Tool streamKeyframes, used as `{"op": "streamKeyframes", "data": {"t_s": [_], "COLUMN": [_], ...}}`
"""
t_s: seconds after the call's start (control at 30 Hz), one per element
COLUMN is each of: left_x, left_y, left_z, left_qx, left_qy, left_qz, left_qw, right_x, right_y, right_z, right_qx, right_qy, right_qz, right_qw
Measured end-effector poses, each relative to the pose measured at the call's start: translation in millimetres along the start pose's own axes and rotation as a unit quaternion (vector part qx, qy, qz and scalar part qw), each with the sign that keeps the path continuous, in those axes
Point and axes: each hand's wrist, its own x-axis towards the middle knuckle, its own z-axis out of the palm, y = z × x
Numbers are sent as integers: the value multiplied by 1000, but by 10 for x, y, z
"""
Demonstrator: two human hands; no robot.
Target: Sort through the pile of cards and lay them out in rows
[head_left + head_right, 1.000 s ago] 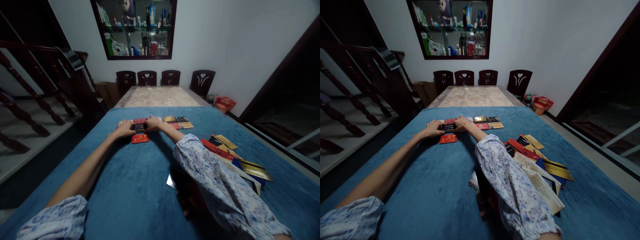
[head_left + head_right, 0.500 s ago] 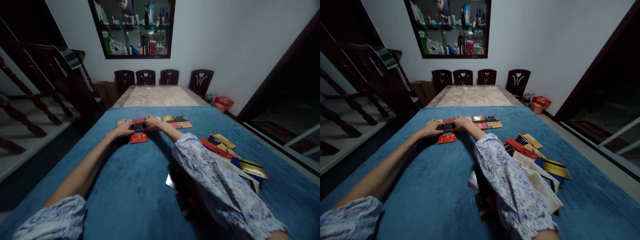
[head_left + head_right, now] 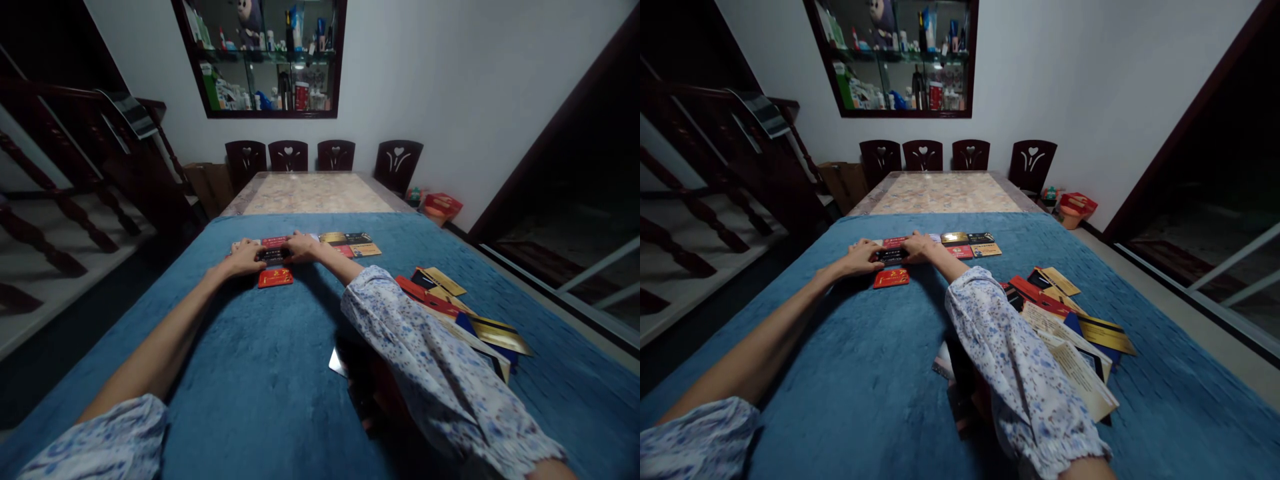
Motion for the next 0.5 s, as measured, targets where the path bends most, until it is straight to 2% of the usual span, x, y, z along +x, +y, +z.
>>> {"op": "streamKeyframes", "data": {"t_s": [0.13, 0.3, 0.5], "left_x": [-22, -36, -55], "left_y": [-18, -17, 178], "left_z": [-10, 3, 14], "left_qx": [-6, -11, -19], "left_qy": [18, 84, 167], "left_qz": [11, 26, 107], "left_qw": [1000, 996, 980], "right_x": [-40, -130, -321], "right_y": [4, 19, 59], "right_z": [-22, -67, -87], "right_qx": [4, 0, -11], "right_qy": [10, 25, 32], "right_qz": [-6, -8, -8], "right_qw": [1000, 1000, 999]}}
